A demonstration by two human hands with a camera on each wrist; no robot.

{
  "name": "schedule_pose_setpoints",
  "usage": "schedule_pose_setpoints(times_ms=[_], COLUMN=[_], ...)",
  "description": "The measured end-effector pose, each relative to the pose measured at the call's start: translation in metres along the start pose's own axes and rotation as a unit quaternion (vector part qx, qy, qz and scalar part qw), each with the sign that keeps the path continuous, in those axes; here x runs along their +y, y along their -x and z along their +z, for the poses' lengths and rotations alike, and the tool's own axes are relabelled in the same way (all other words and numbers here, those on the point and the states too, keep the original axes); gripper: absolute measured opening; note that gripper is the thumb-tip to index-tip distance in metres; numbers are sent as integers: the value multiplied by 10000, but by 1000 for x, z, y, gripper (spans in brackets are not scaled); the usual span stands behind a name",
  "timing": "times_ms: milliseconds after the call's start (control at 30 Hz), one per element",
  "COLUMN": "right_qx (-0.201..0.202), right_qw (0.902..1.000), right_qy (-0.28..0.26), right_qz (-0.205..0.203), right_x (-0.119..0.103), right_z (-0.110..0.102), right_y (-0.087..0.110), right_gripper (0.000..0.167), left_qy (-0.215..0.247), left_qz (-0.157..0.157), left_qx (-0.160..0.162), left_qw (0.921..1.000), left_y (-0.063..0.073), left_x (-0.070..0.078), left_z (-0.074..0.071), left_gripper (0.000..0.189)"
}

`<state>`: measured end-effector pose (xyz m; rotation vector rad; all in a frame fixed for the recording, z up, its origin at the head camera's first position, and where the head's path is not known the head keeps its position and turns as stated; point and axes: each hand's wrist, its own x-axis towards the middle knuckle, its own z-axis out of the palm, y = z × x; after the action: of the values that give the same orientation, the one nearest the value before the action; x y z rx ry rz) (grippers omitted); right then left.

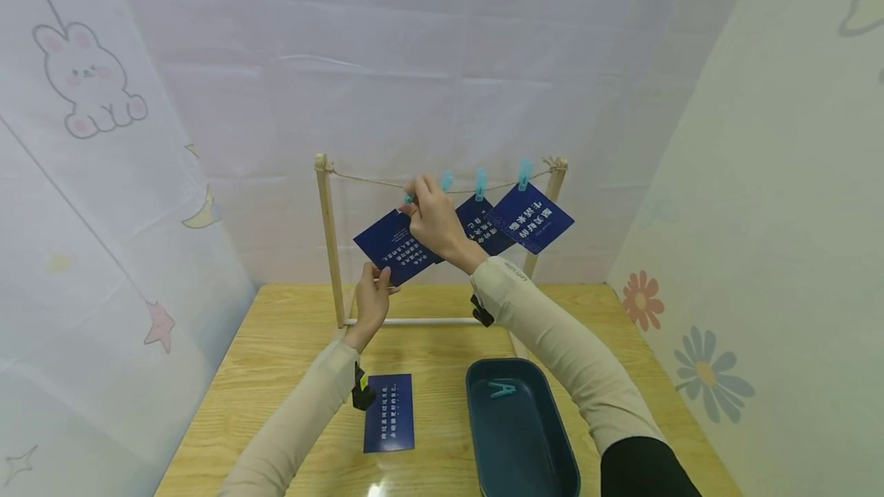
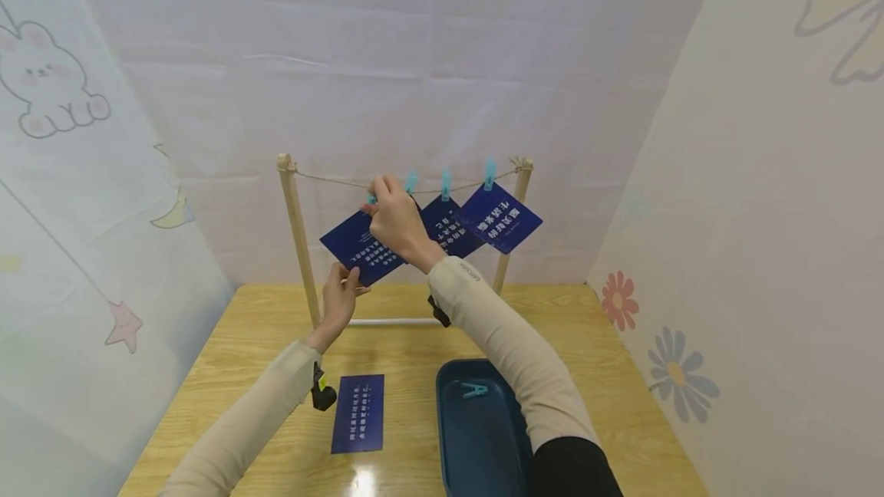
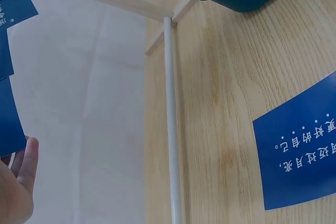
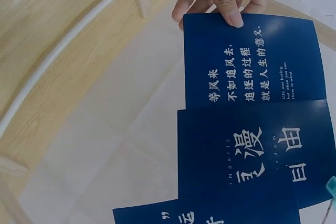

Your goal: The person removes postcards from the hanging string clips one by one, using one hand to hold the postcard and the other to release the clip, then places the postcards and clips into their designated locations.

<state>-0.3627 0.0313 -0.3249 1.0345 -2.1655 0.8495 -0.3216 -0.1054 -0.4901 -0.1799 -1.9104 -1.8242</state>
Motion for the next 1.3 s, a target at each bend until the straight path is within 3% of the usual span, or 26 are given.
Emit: schedule_pose_setpoints(times_ms=[367,800,1000,1300], right_qx=[-19,-219,-500,-558], right_qw=[9999,9992,9986,9979], right_qy=[30,98,95,151], right_qz=[-128,-309,-149,-276], right_x=[3,11,6,9], right_z=[3,7,1,2], right_y=[11,29,34,49], right_gripper=[11,14,15,9], left_qy=[-26,-316,-252,-421], left_qz=[-190,-463,-875,-921], left_qx=[13,-235,-300,-351], left_qw=[9998,9982,9954,9942], left_y=[4,14,25,33], left_x=[-3,-14,-4,-12], left_z=[-6,-13,-18,-28], left_gripper=[15,15,16,14])
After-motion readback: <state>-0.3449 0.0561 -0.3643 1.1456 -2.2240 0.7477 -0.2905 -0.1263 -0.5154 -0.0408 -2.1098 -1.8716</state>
